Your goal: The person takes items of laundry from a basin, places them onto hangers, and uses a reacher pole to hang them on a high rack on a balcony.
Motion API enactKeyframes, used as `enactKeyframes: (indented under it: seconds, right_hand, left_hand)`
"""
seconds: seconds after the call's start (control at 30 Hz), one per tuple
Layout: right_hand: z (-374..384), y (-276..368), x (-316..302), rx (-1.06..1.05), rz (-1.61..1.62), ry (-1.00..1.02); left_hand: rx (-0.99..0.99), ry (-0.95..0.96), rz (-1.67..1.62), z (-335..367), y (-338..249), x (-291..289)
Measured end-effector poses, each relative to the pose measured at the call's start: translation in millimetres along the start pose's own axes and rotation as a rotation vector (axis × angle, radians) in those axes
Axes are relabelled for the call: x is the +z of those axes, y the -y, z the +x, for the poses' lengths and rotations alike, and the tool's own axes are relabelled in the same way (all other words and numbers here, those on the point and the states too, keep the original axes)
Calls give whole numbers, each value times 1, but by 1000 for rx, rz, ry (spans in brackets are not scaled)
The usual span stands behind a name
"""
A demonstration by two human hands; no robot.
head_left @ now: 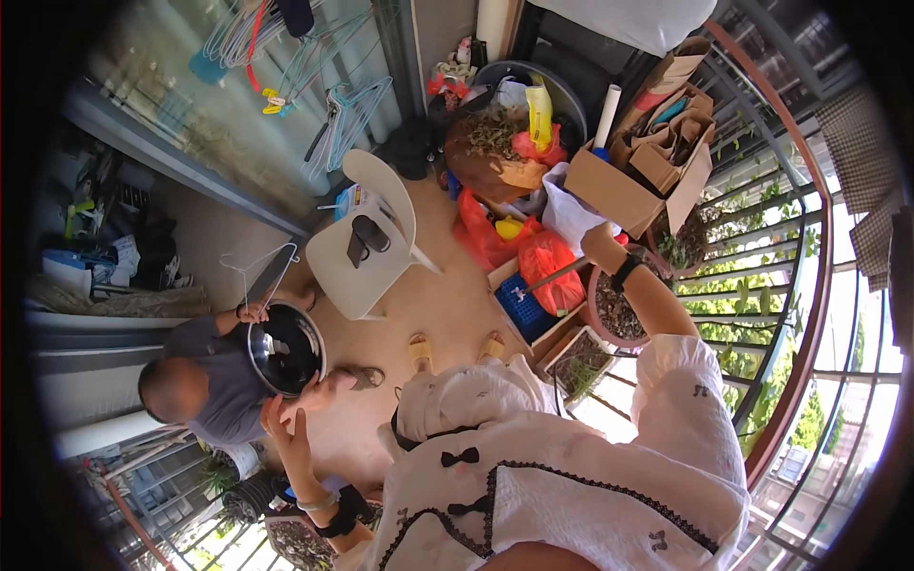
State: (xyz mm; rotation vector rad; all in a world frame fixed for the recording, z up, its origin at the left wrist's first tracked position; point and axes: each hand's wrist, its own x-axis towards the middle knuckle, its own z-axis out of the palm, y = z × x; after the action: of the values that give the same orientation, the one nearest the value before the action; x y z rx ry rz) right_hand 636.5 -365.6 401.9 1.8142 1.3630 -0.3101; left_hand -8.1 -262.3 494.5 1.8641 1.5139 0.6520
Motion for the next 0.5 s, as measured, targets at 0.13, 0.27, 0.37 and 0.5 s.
enactKeyframes:
  seconds: [0.13, 0.27, 0.37, 0.5]
  right_hand:
    - [29, -32, 45, 79, -36, -64]
    - [69, -77, 106, 210, -63, -195]
    - [101, -109, 156, 231, 15, -161]
    - [132, -145, 225, 226, 38, -354]
  left_hand:
    - [-237, -17, -237, -26, 4, 6]
    - [-590, -92, -400, -70, 9, 3]
    - [-748, -190, -445, -110, 15, -14]
    - [-904, -442, -912, -164, 28, -41]
